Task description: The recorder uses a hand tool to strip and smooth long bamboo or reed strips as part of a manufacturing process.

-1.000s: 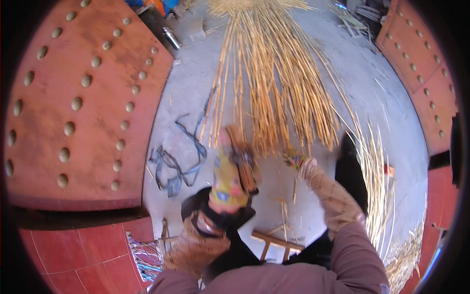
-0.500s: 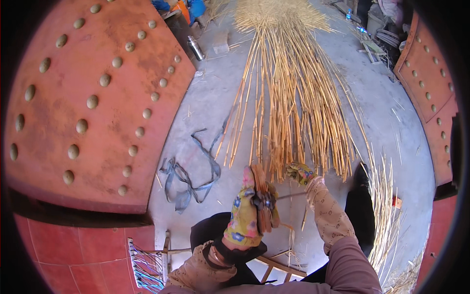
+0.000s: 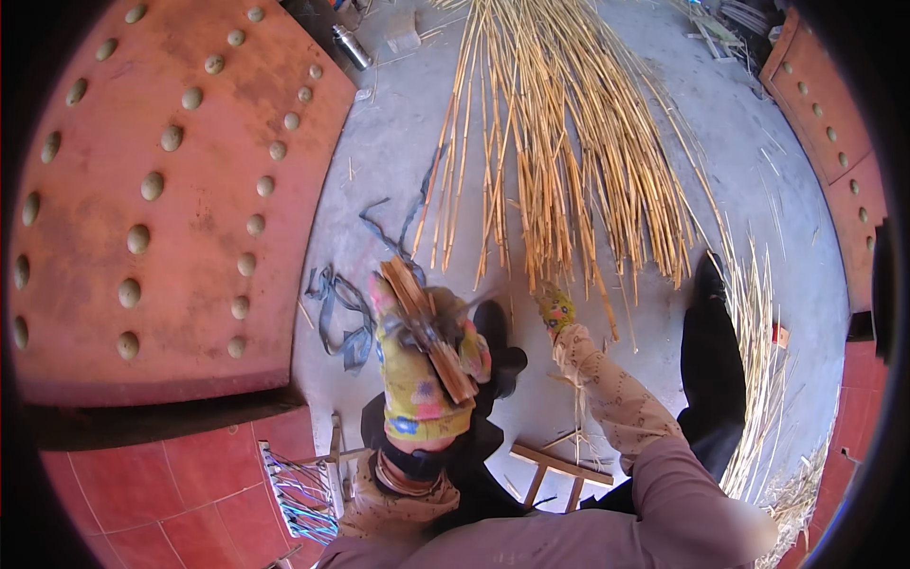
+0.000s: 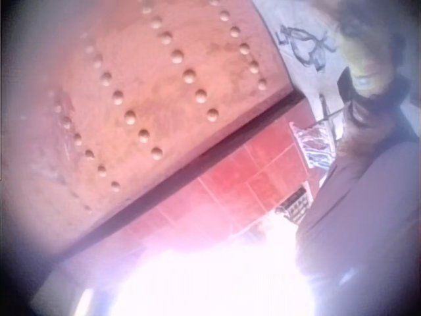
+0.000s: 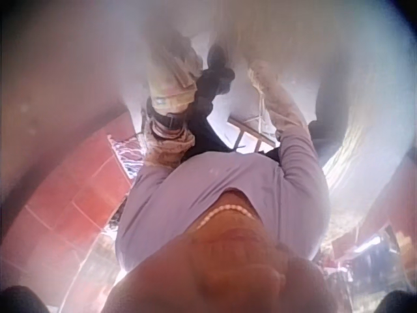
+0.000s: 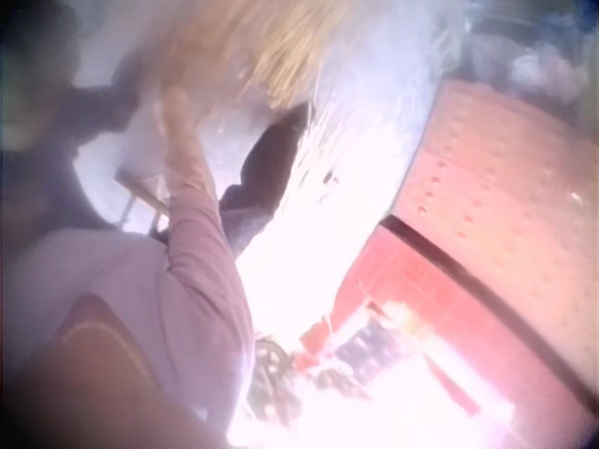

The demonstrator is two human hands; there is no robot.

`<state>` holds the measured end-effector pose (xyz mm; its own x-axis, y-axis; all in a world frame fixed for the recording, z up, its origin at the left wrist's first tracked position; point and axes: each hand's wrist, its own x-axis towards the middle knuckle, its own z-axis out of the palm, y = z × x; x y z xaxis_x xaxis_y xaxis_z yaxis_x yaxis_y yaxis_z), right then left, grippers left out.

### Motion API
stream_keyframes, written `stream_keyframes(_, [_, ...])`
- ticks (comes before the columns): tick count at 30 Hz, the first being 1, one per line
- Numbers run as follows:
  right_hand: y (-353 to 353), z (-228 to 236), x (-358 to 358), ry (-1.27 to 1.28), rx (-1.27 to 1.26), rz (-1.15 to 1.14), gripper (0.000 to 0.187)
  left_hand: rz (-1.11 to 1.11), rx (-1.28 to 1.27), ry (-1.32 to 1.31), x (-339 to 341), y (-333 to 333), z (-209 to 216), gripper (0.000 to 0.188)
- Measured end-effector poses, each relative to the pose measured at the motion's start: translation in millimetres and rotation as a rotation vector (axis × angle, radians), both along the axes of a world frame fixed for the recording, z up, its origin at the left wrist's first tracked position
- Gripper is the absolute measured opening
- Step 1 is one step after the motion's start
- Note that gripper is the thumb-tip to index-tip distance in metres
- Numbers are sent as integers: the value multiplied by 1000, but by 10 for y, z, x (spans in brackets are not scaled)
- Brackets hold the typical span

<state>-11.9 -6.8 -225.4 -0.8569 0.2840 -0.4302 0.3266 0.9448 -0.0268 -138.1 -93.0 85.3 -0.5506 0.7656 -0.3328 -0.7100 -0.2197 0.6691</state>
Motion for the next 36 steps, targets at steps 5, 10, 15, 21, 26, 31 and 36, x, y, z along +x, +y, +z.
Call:
stream_keyframes(5, [662, -960, -372, 510, -594, -773, 31, -45, -183, -125, 165, 240, 24, 40])
stream_keyframes(10, [1405, -452, -290, 1051, -1341, -881, 32, -78, -210, -206, 158, 252, 45, 46])
stream_keyframes(15, [1666, 1016, 454, 1263, -1907, -996, 30, -108, -231, -185, 202, 252, 16, 45])
stream_keyframes(21, [433, 1599, 1133, 1086, -2053, -1284, 21, -279, -352, 1, 506, 391, -164, 45])
stream_keyframes(26, [-98, 1939, 1438, 1234, -2175, -1386, 25, -485, -224, -94, 815, 443, -747, 50])
stream_keyframes(31, [-193, 1744, 1784, 1180, -2155, -1346, 23, -672, -290, -63, 1039, 275, -815, 46])
stream_keyframes(36, [-323, 1962, 1818, 1255, -1815, -1543, 21, -723, -322, -26, 1246, -17, -835, 42])
